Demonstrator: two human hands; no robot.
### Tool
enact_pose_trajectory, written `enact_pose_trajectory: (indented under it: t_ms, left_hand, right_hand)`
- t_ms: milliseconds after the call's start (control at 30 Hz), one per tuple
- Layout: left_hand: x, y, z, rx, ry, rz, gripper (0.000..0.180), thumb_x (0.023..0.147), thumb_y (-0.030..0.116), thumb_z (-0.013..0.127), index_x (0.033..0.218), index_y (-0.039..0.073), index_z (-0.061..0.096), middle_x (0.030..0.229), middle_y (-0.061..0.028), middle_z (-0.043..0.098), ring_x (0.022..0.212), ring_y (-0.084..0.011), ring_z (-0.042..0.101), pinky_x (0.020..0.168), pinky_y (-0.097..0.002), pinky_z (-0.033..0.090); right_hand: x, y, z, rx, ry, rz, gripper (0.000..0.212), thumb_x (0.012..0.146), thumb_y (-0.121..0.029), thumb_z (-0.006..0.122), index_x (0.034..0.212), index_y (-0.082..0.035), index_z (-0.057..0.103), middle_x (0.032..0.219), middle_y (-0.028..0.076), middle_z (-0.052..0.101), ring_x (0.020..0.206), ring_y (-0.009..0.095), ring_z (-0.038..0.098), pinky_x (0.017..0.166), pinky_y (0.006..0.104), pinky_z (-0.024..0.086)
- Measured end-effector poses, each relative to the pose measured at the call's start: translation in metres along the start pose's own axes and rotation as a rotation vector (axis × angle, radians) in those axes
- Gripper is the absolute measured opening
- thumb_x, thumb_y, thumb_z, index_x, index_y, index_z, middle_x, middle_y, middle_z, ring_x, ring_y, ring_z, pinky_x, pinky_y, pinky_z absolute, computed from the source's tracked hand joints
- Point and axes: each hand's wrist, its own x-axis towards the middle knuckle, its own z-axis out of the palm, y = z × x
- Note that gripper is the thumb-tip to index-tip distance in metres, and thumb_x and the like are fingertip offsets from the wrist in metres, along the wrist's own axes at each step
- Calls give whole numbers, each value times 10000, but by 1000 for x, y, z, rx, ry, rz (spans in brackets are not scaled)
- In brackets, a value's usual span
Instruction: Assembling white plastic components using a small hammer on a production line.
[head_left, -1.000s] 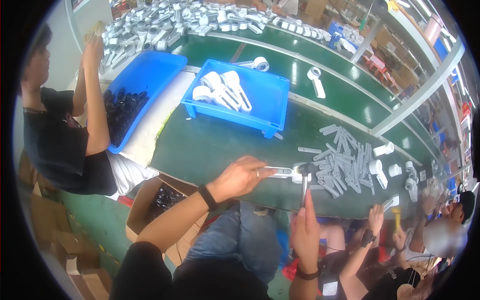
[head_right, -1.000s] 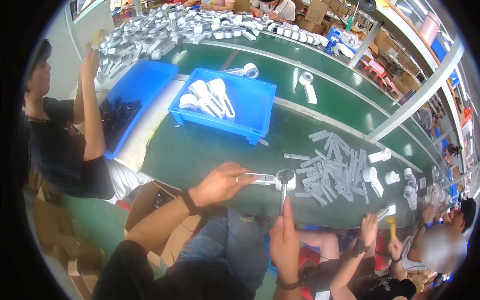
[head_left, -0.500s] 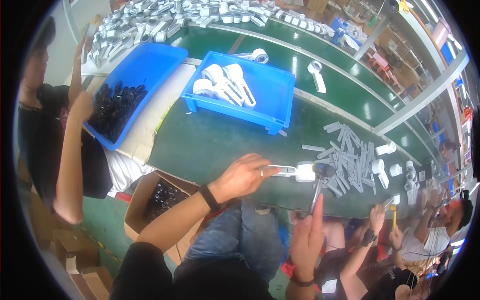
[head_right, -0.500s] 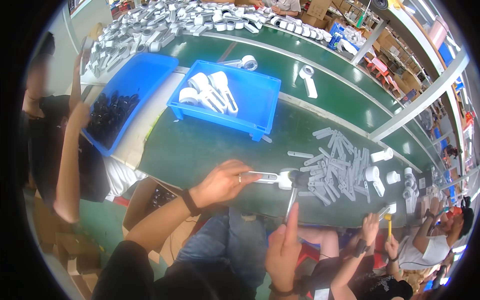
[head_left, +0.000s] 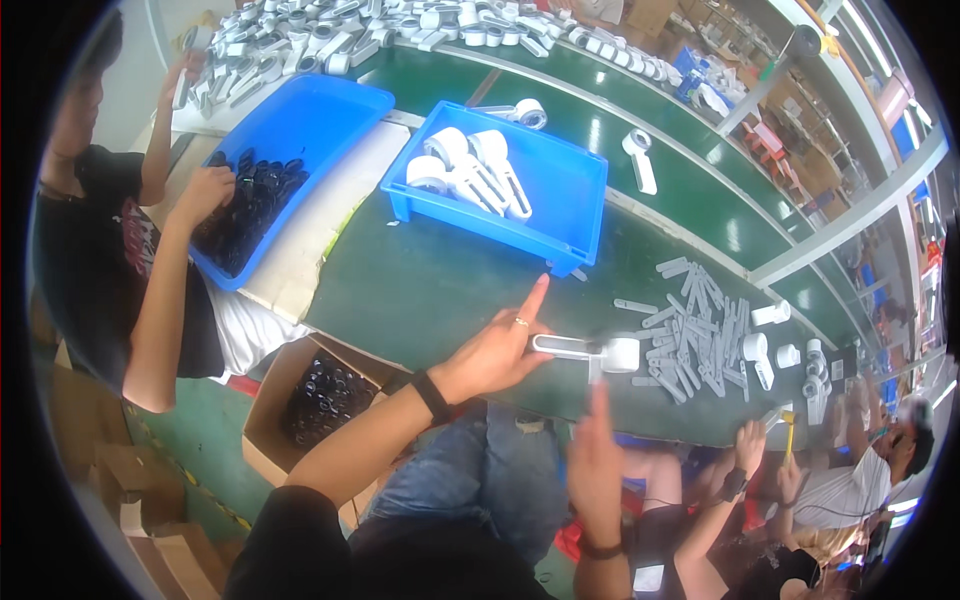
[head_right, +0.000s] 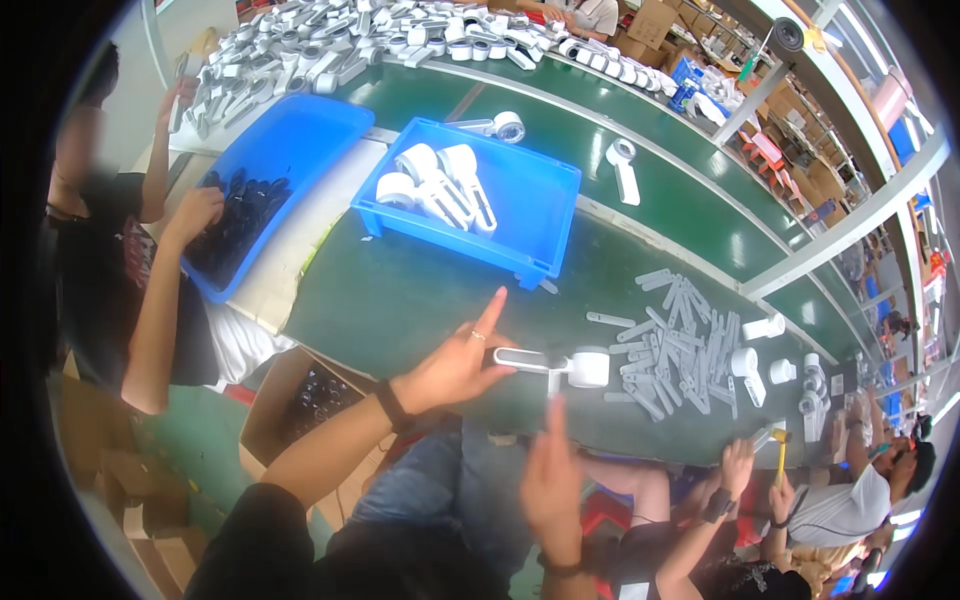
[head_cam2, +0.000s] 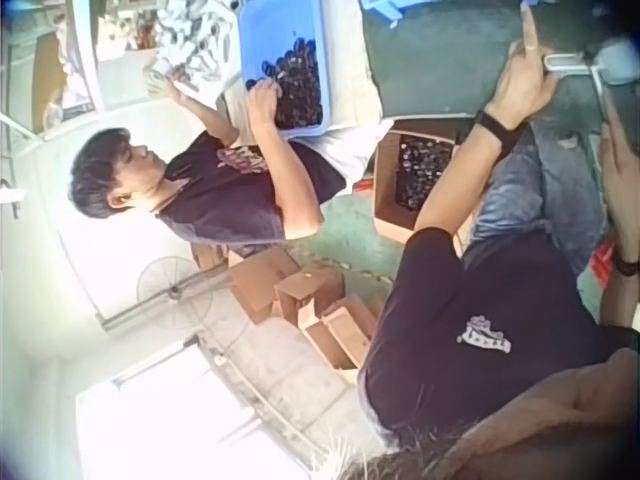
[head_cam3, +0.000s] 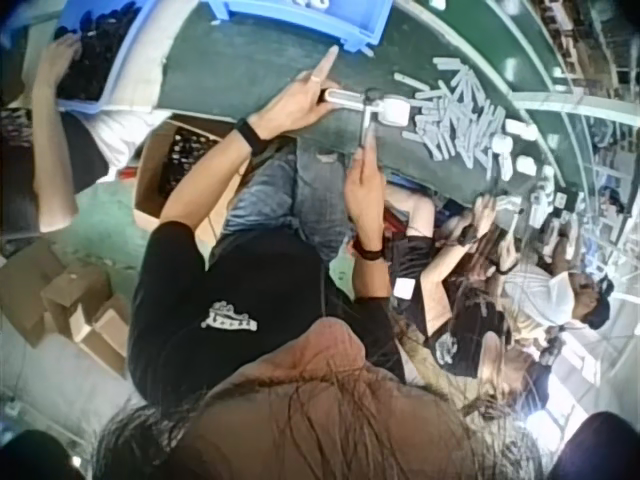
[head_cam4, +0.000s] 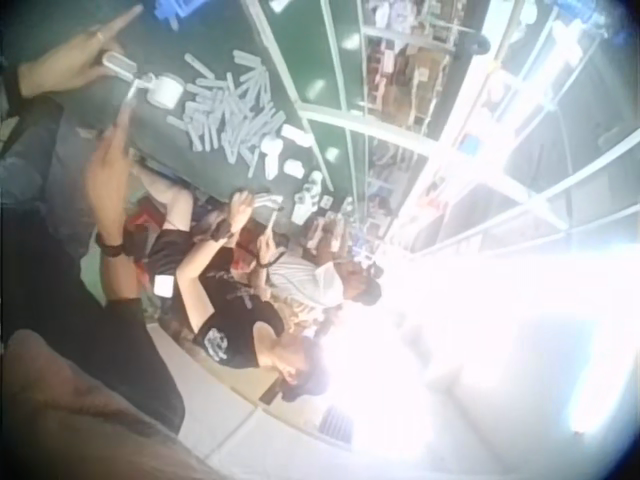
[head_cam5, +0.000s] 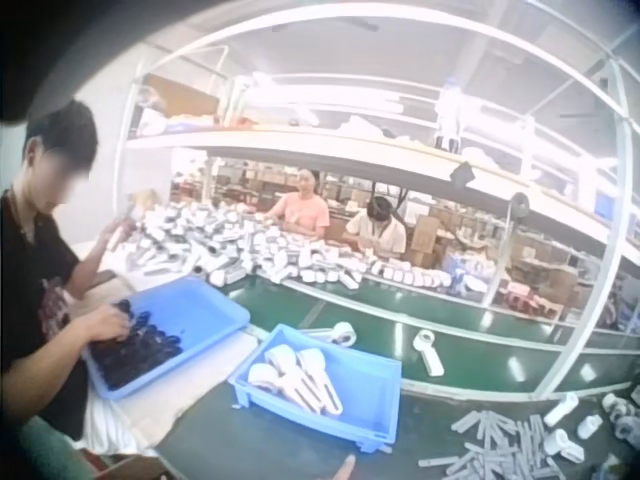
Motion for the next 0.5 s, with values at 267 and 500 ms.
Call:
enact_pose_trajectory:
  t_ms: [267,500]
  left_hand:
    - [4,-7,-4,-15,-29,-106,1251,923,200,844,1698,-5,-116,1202,-123,779,1227,-435,600,1104,-493,481]
    - [4,-6,-7,-68,-10,-182,1186,930,193,833,1738,100,-30,1232,-110,776,1174,-393,642,1117,-494,454]
  right_hand:
    - [9,-14,14,-90,-145,-28,605,1123,-189,469,1696,-96,297,828,280,699,734,491,686,676,523,541]
    - [17,11,21,-94,-49,-186,598,1129,-193,455,1701,-105,306,809,236,691,701,375,711,677,442,542]
